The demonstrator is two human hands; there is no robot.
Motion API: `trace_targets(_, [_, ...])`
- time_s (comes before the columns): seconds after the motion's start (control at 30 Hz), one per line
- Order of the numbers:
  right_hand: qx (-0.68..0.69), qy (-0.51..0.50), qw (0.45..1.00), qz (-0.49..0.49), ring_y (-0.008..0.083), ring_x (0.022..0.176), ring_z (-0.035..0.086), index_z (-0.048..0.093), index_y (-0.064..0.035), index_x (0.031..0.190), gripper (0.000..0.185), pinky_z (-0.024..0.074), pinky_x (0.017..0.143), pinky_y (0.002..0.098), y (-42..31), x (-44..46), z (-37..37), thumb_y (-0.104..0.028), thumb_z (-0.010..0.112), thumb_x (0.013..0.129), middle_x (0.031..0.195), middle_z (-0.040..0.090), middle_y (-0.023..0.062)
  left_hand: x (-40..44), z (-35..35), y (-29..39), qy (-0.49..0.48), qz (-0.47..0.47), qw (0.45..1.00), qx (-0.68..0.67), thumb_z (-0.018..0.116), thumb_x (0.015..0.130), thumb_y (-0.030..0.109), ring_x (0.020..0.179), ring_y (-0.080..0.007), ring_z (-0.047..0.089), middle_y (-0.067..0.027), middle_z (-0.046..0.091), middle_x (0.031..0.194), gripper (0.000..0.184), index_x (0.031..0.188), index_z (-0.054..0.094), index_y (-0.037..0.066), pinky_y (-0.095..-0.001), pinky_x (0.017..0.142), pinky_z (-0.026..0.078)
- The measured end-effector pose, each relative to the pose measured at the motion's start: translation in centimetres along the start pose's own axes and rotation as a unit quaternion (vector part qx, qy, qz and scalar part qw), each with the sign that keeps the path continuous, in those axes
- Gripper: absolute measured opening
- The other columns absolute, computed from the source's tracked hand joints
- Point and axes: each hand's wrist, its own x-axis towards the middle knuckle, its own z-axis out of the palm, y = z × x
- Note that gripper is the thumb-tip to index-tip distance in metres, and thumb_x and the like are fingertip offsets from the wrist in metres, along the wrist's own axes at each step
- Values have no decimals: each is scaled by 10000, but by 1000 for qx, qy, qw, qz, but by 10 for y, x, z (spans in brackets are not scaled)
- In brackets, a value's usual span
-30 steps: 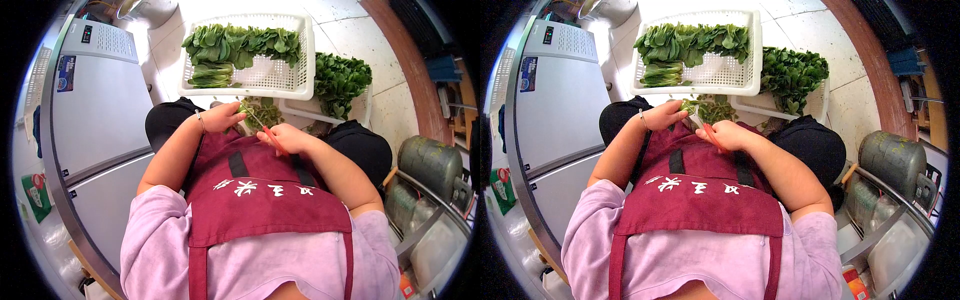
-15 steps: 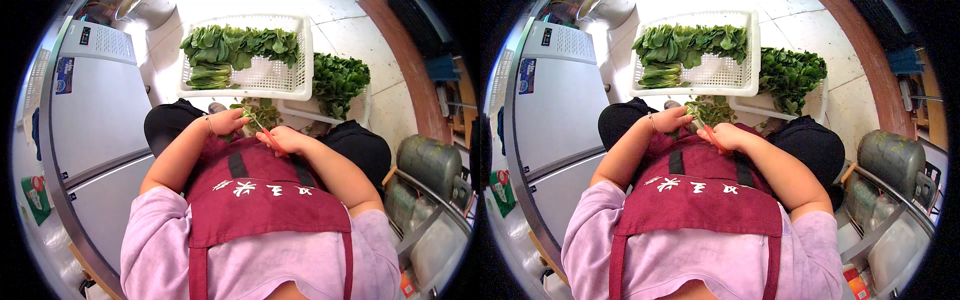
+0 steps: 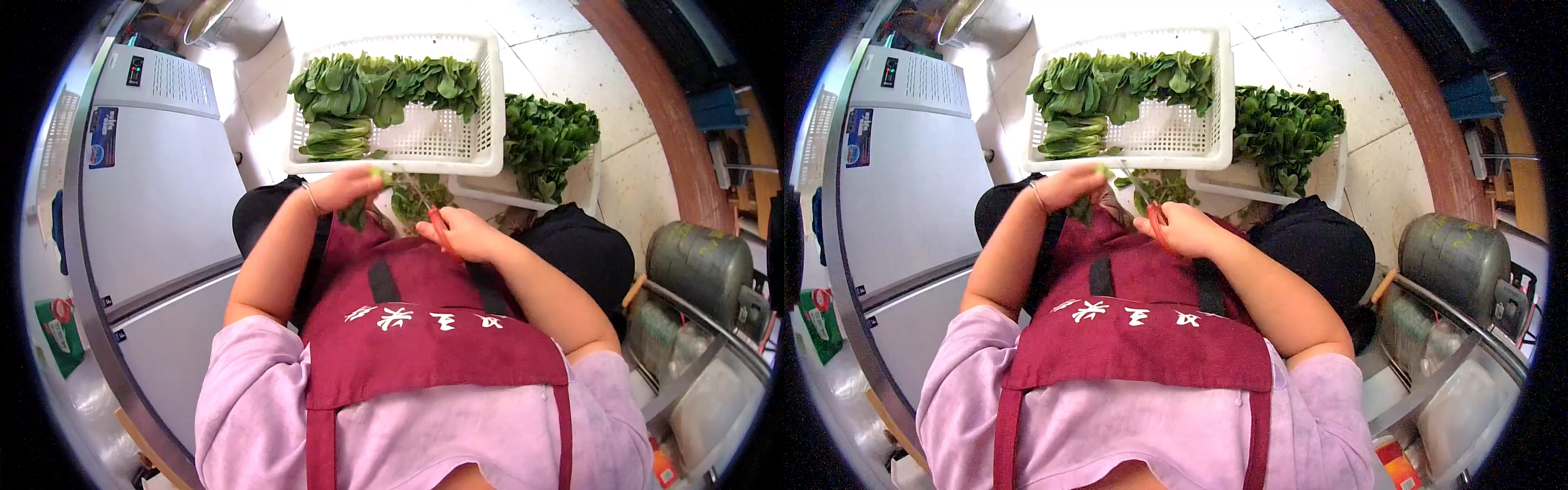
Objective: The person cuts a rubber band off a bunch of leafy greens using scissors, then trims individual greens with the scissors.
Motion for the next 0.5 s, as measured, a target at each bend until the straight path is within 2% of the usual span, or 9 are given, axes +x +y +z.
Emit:
trace_targets(0.07, [125,118,982,-74,340,715,592,559,9,815,504,456,670,397,10,0,3,-493,570,856,751,602,202,15,-26,9,77,30,994,-75,438,976,294,689,-115,518,-1,553,758,292,864,564,56,-264,673,443])
trace_targets(0.1, [167,129,973,-87,325,688,573,543,-5,837,432,452,658,388,10,0,3,-431,614,849,741,590,188,26,-37,17,131,40,985,-105,429,977,276,690,-118,533,-13,556,746,275,864,564,65,-261,648,452])
trace_targets(0.2, [145,143,969,-139,309,682,570,549,-4,839,418,452,653,379,0,-7,-2,-416,622,846,751,596,184,73,-69,43,213,-1,966,-149,462,959,314,658,-122,528,-17,551,744,277,894,573,67,-274,615,454])
trace_targets(0.27, [133,153,968,-145,322,685,579,557,-9,867,389,452,651,383,-6,-10,-4,-391,628,845,748,596,186,106,-84,67,263,-64,960,-70,478,944,335,669,-138,537,-27,558,738,303,920,603,59,-293,616,448])
trace_targets(0.3, [123,146,972,-135,330,692,582,556,-9,864,394,454,655,386,-6,-9,-5,-396,626,845,752,598,189,118,-83,83,301,-73,949,-53,487,930,357,673,-175,539,-71,575,734,361,915,632,27,-325,630,446])
trace_targets(0.33, [112,140,976,-124,339,699,584,554,-9,862,398,456,658,389,-6,-9,-7,-401,623,844,756,601,191,135,-94,80,300,-67,950,-51,487,930,357,673,-175,539,-71,575,734,361,915,632,27,-325,630,446])
trace_targets(0.43, [110,147,976,-117,367,723,587,547,-10,851,417,457,663,410,-6,-9,-10,-421,617,842,775,606,197,206,-133,51,354,-57,907,221,515,838,563,823,-316,613,-211,649,887,654,972,638,-66,-401,779,471])
trace_targets(0.47, [103,147,977,-113,370,728,588,547,-9,854,415,457,664,411,-8,-11,-13,-418,619,841,780,607,200,219,-136,49,353,-54,908,221,515,838,563,823,-316,613,-211,649,887,654,972,638,-66,-401,779,471])
trace_targets(0.5, [104,143,977,-116,375,741,593,548,-8,860,415,459,666,412,-7,-10,-14,-415,621,841,791,612,204,226,-135,52,352,-92,903,229,506,824,592,885,-339,612,-229,646,935,699,998,637,-72,-404,807,467])
